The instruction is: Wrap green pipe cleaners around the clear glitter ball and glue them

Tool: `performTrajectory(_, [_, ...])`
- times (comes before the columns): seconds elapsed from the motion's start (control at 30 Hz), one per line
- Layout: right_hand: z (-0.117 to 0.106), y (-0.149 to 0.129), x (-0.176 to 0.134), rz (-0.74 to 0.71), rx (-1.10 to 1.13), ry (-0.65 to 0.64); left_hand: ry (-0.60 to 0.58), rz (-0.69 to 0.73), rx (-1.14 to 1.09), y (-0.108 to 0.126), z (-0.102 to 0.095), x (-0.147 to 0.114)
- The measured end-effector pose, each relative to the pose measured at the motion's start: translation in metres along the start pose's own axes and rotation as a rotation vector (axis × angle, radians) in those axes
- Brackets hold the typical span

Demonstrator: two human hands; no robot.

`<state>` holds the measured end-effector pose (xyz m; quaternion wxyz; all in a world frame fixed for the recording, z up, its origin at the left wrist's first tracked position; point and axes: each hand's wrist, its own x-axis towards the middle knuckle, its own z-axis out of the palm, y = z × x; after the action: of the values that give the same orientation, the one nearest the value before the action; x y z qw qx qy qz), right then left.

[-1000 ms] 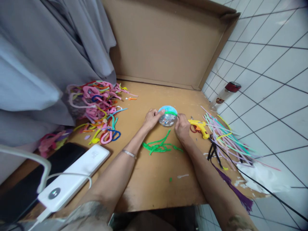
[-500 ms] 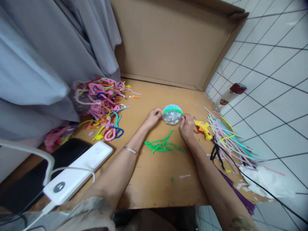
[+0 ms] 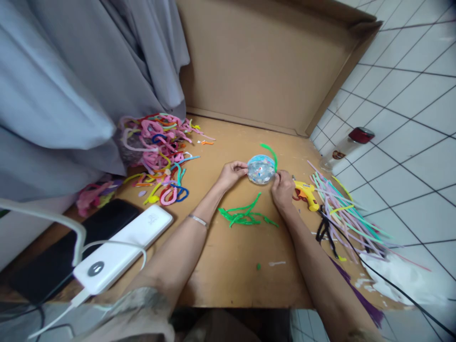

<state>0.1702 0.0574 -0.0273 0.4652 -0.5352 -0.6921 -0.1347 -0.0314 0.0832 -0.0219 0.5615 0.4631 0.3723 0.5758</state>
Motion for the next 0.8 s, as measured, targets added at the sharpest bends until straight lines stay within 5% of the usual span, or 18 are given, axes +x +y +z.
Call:
performTrajectory(0.47, [-0.007,-0.003,0.003,0.048,-0.187,-0.039,-0.002,-0.006,-0.038,0.01,0.0,-0.005])
performTrajectory(0.8, [-0.015,-0.008,0.01,0.02,-0.46,-0.226,-0.03,0.013,0.026,0.013,0.002,-0.006])
